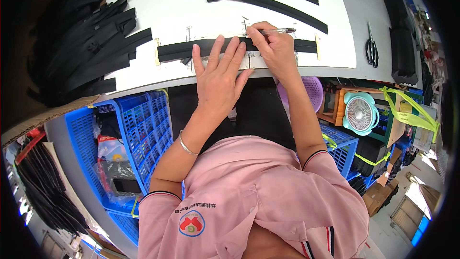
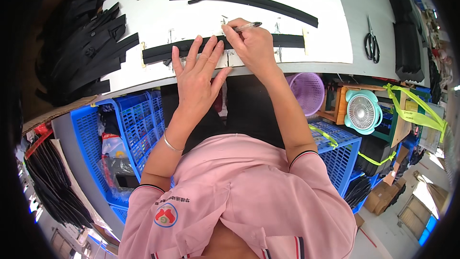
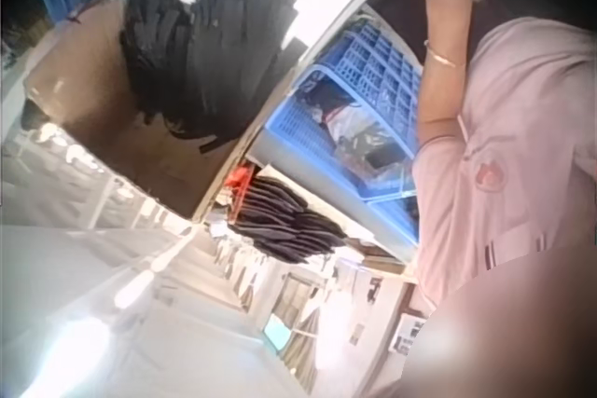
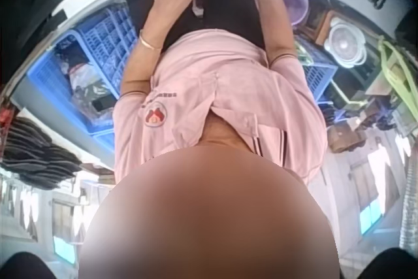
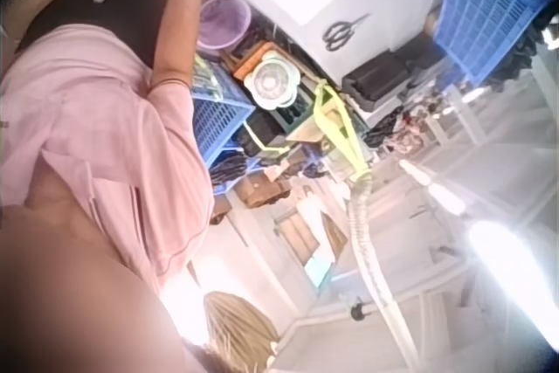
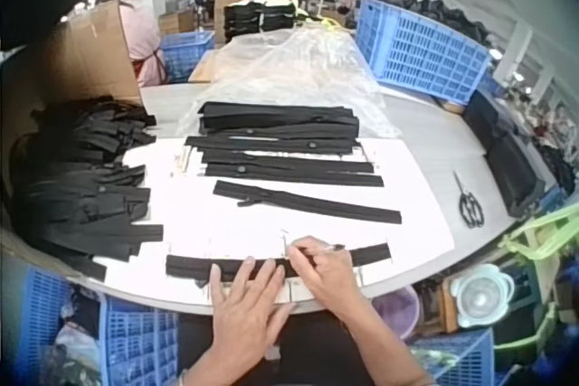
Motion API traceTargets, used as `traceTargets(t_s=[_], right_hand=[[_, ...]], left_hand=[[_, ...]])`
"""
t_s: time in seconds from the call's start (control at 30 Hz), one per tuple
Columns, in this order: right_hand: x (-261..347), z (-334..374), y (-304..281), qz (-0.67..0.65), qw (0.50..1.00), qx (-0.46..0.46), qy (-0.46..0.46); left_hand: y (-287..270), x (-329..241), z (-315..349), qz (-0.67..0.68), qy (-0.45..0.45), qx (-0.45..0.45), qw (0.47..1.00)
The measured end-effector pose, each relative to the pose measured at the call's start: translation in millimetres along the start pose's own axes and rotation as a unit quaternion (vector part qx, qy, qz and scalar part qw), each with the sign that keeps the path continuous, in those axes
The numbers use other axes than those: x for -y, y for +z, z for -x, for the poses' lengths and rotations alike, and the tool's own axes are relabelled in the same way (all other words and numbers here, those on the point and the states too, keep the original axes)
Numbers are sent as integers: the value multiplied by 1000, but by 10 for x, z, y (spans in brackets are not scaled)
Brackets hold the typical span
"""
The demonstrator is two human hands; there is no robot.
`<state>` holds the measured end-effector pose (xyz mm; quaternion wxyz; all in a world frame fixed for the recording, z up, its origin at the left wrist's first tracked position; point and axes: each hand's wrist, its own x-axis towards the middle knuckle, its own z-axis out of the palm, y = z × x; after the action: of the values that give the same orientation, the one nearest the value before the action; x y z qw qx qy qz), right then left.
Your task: Marking zippers with a pen using a template on a workbench.
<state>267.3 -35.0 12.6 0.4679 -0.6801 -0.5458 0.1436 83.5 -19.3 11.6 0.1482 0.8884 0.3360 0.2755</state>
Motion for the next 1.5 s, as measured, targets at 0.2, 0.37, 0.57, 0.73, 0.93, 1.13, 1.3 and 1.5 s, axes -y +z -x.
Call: traceTargets(t_s=[0.2,0.37,0.57,0.73,0.93,1.13,1.3,1.5], right_hand=[[87,24,-18,-39,998,-11,38],[29,45,-97,-62,997,51,-2],[24,49,-73,-50,997,49,-28],[5,41,-67,-23,998,56,-34],[60,50,-145,-198,972,51,117],[85,31,-151,-200,972,45,111],[101,33,-134,-197,972,44,119],[84,41,-155,-205,969,42,129]], left_hand=[[6,15,13,-7,-1,0,1000],[11,5,1,-5,-2,4,1000],[3,2,5,-3,-6,4,1000],[6,16,9,8,4,-21,1000],[-185,51,236,43,-55,-80,994],[-338,267,463,-13,-161,-146,976],[-329,61,416,43,-90,-69,993],[-429,233,402,-2,-102,-68,992]])
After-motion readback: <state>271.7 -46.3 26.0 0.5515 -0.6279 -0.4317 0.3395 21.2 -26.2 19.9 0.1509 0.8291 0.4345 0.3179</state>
